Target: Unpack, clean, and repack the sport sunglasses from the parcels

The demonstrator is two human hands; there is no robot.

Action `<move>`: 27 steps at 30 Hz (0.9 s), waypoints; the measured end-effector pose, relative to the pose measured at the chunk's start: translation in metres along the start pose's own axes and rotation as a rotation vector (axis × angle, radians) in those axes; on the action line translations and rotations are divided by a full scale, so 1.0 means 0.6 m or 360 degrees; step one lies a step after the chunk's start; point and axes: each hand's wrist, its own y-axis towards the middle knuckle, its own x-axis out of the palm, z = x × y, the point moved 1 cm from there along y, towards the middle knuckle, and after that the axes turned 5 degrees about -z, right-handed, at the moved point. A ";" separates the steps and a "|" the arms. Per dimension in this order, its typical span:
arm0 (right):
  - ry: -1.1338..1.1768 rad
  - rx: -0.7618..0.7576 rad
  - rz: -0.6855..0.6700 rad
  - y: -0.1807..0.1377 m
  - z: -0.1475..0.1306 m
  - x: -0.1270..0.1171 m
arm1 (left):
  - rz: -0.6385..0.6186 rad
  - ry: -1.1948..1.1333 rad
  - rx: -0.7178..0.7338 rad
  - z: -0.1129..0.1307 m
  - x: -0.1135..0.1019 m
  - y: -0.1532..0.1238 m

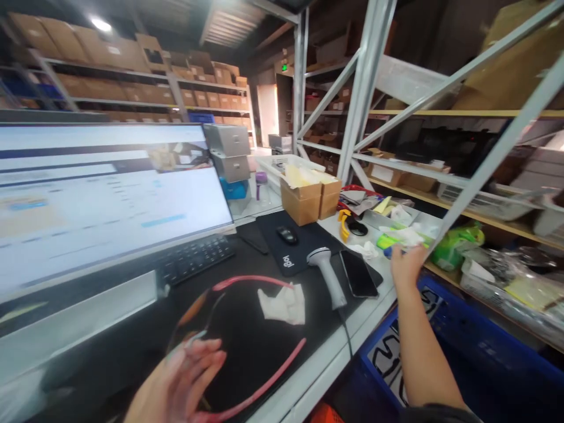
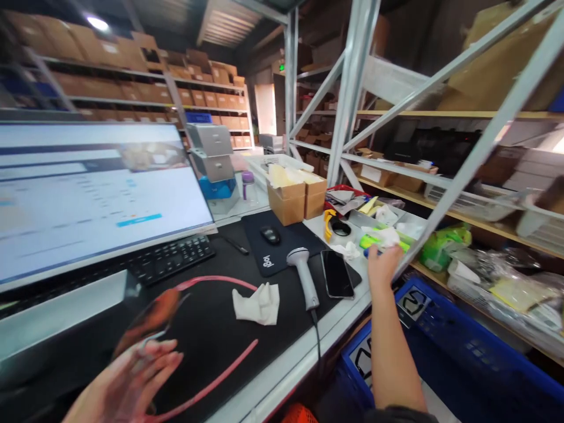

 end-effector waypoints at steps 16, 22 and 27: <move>0.0114 -0.1106 -0.2122 -0.413 -0.251 -0.037 | -0.0257 -0.0320 -0.0840 -0.001 0.014 -0.045; 0.0024 -0.1170 -0.2151 -0.443 -0.277 -0.007 | -0.0336 -0.0288 -0.0883 -0.005 0.009 -0.039; -0.0062 -0.1234 -0.1950 -0.451 -0.279 -0.006 | -0.0390 -0.0350 -0.0837 -0.003 0.008 -0.038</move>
